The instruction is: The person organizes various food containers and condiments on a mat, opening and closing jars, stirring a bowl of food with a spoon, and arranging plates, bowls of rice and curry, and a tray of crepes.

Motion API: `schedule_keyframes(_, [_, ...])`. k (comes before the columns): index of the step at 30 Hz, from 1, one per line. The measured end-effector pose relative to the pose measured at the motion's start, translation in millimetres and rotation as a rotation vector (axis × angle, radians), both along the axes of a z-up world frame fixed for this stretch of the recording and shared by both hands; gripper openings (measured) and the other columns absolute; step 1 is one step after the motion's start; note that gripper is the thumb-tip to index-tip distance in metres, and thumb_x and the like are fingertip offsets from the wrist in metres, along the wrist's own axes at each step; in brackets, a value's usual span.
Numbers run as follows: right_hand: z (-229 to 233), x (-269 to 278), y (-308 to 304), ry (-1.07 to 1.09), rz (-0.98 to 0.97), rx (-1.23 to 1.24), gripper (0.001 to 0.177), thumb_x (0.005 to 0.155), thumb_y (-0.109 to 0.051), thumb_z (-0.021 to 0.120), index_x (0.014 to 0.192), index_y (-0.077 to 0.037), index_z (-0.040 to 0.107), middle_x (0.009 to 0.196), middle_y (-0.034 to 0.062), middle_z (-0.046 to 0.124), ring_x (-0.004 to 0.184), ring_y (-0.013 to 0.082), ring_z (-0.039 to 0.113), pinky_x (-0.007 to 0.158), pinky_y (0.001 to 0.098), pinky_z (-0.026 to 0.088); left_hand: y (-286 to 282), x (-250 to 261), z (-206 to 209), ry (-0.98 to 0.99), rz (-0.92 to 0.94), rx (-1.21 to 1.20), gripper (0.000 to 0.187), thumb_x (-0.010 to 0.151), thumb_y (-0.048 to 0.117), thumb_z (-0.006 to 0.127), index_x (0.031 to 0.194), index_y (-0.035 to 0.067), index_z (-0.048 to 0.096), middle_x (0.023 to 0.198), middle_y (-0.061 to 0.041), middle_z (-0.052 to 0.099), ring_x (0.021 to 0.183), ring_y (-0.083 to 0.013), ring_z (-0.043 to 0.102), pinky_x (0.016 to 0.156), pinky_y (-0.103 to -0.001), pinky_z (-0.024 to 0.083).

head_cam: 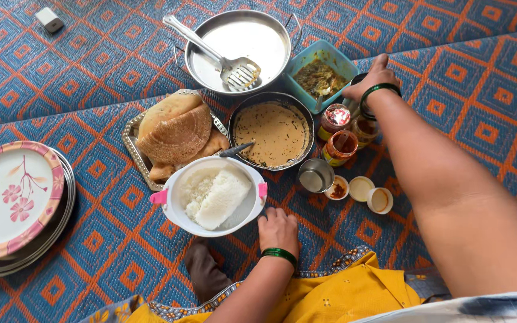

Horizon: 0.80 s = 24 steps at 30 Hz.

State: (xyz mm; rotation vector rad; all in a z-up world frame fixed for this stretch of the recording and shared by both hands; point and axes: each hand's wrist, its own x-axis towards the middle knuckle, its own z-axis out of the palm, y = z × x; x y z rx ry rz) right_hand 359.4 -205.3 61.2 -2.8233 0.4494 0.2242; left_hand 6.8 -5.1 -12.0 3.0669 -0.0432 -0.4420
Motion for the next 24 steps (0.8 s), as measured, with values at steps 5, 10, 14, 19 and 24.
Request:
schedule_keyframes(5, [13,-4,-40,-0.183,0.032,-0.001,0.129,0.063,-0.049,0.096,0.153,-0.004,0.015,0.128,0.0306,0.057,0.114,0.0457,0.062,0.094,0.0471,0.054,-7,0,-7,-0.039,-0.018,0.087,0.021,0.092,0.019,0.061,0.107,0.016,0.074,0.116,-0.010,0.064,0.119,-0.0321,0.051,0.090,-0.044,0.042])
schedule_keyframes(10, [59,-39,-107,-0.268,0.082,-0.058,0.103,0.071,-0.045,0.091,0.145,-0.005,0.033,0.126,0.0274,0.061,0.113,0.0437,0.067,0.097,0.0484,0.058,-3,-5,-8,-0.054,-0.011,0.076,0.021,0.095,0.019,0.060,0.109,0.017,0.076,0.116,-0.006,0.066,0.117,-0.0298,0.054,0.090,-0.043,0.043])
schedule_keyframes(14, [86,-91,-154,-0.492,0.285,-0.281,0.112,0.065,-0.047,0.095,0.144,0.000,0.030,0.113,0.0336,0.061,0.100,0.0503,0.064,0.083,0.0528,0.057,-4,-7,-1,-0.029,0.007,0.078,0.026,0.085,0.026,0.068,0.109,0.020,0.075,0.119,-0.005,0.065,0.119,-0.0276,0.053,0.093,-0.043,0.044])
schedule_keyframes(19, [110,-203,-164,-0.351,0.322,-0.321,0.090,0.069,-0.047,0.093,0.128,-0.001,0.044,0.117,0.0272,0.064,0.106,0.0454,0.069,0.087,0.0503,0.059,8,-21,6,-0.075,0.005,0.029,0.027,0.088,0.029,0.072,0.114,0.021,0.074,0.123,-0.004,0.064,0.121,-0.0253,0.055,0.093,-0.043,0.046])
schedule_keyframes(24, [117,-320,-116,-0.310,0.463,-0.182,0.092,0.071,-0.047,0.092,0.130,0.002,0.043,0.114,0.0276,0.064,0.106,0.0446,0.068,0.091,0.0502,0.058,10,-34,20,-0.019,0.031,-0.065,0.030,0.088,0.030,0.071,0.117,0.020,0.072,0.128,-0.004,0.062,0.125,-0.0266,0.054,0.097,-0.042,0.048])
